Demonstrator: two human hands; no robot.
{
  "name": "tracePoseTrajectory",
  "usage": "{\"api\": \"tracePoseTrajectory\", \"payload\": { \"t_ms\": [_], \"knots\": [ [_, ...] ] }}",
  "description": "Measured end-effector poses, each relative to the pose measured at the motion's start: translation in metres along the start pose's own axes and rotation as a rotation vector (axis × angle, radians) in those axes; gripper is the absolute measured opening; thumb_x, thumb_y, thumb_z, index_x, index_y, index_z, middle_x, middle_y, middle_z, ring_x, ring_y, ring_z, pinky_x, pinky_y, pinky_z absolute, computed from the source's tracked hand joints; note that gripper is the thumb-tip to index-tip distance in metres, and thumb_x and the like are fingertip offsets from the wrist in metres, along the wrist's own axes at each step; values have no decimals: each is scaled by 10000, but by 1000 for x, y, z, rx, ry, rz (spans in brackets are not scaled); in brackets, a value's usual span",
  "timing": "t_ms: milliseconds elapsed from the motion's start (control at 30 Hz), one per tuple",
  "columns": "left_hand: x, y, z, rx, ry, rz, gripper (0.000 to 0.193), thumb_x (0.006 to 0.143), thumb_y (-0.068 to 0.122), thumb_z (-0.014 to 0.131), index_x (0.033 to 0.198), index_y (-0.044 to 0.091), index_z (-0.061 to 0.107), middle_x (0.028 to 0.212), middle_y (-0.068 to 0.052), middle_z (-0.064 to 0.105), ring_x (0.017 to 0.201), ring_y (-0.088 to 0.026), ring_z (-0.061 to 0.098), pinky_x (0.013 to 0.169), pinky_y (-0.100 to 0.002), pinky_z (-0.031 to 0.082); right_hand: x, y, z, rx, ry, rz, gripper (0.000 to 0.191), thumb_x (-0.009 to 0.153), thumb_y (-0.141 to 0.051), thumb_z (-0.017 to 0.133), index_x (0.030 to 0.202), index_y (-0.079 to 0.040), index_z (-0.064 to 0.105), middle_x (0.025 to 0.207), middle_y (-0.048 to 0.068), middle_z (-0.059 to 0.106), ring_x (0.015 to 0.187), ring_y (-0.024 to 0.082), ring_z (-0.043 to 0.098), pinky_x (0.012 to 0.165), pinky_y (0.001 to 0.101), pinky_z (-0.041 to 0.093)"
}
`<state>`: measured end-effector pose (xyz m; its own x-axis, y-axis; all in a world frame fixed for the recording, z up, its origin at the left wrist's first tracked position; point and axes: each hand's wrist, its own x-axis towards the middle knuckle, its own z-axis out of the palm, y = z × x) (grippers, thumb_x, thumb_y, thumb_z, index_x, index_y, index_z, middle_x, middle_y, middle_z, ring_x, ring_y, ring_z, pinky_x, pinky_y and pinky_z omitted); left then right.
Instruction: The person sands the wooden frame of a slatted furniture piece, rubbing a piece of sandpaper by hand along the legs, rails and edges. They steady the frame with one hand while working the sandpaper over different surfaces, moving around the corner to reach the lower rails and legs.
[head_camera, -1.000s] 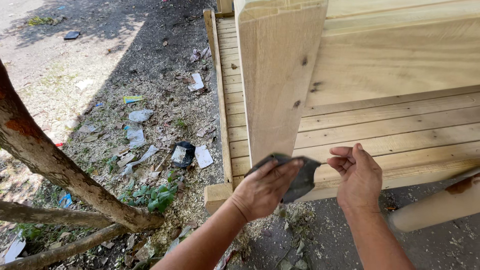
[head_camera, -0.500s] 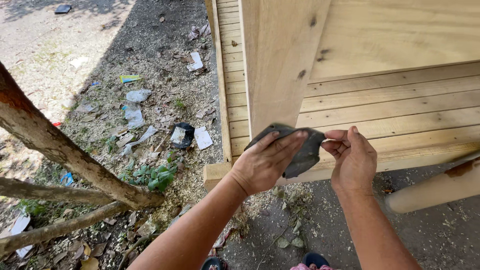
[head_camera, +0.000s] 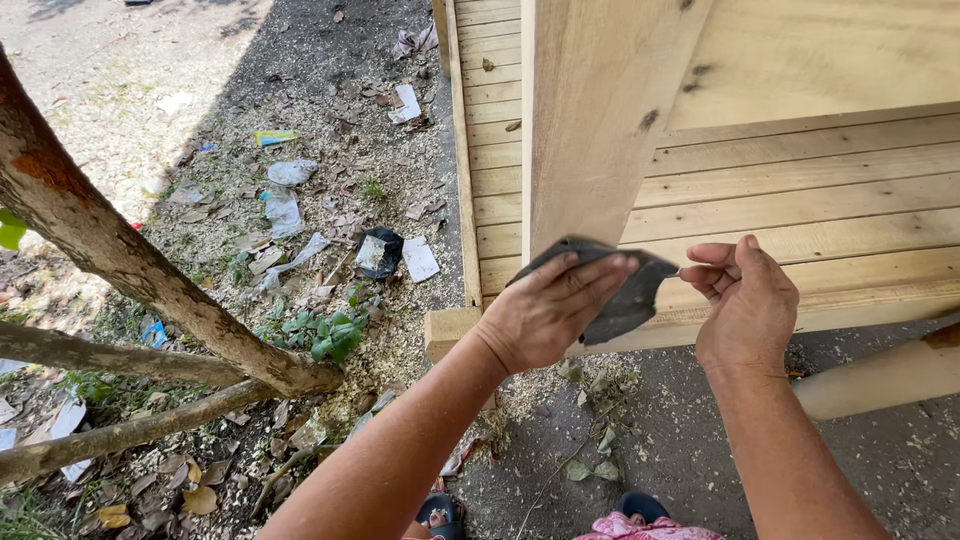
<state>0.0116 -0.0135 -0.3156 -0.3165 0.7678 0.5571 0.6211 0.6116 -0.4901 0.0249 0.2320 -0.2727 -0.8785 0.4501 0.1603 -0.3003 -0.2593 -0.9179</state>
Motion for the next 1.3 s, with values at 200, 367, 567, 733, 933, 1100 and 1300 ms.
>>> {"api": "tracePoseTrajectory", "payload": {
  "t_ms": [200, 367, 567, 733, 933, 1100, 1300],
  "knots": [
    [-24, 6, 17, 62, -102, 157, 464, 1040, 360, 426, 1458, 213, 563, 1717, 7, 345, 1617, -113, 135, 1310, -382, -85, 3, 8, 2, -41, 38, 54, 328, 1102, -276, 549, 929, -33, 686, 888, 112, 727, 734, 191, 672, 757, 323, 563],
    [-38, 16, 16, 35, -420, 271, 573, 893, 419, 449, 1403, 201, 595, 1672, 32, 331, 1554, -109, 139, 1254, -364, -77, 6, 3, -8, -60, 19, -3, 318, 1109, -276, 560, 937, -36, 678, 907, 105, 724, 759, 191, 668, 786, 338, 571],
    [-17, -10, 13, 39, -11, 70, 512, 981, 346, 449, 1436, 201, 631, 1710, 65, 325, 1594, -91, 167, 1320, -386, -91, 14, 4, -10, -51, 56, 5, 338, 1107, -299, 552, 930, -40, 678, 895, 97, 724, 759, 189, 673, 781, 332, 562],
    [-39, 8, 22, 40, -252, 283, 441, 1016, 375, 413, 1376, 239, 627, 1692, 11, 357, 1602, -106, 181, 1280, -378, -85, 13, 2, -9, -88, 77, 15, 347, 1115, -292, 533, 919, -44, 680, 885, 93, 721, 745, 188, 666, 763, 325, 544],
    [-43, 9, 20, 55, -236, 198, 498, 987, 399, 382, 1437, 303, 574, 1661, 41, 359, 1572, -82, 183, 1286, -355, -72, 10, 1, -12, -147, 58, 8, 365, 1131, -279, 498, 918, -51, 687, 888, 91, 724, 765, 167, 668, 784, 312, 561],
    [-33, 1, 24, -19, -87, 44, 499, 1003, 364, 424, 1471, 286, 579, 1689, 60, 356, 1593, -87, 185, 1324, -364, -65, 9, 17, -1, -110, 83, 40, 345, 1103, -275, 509, 902, -55, 682, 872, 95, 728, 740, 182, 671, 762, 323, 567],
    [-35, 36, 33, -6, -338, 190, 549, 876, 406, 480, 1367, 247, 666, 1621, 27, 373, 1543, -88, 209, 1277, -362, -53, 4, 26, 2, -84, 47, 76, 350, 1096, -282, 538, 901, -34, 690, 882, 97, 729, 739, 182, 670, 760, 323, 566]
  ]
}}
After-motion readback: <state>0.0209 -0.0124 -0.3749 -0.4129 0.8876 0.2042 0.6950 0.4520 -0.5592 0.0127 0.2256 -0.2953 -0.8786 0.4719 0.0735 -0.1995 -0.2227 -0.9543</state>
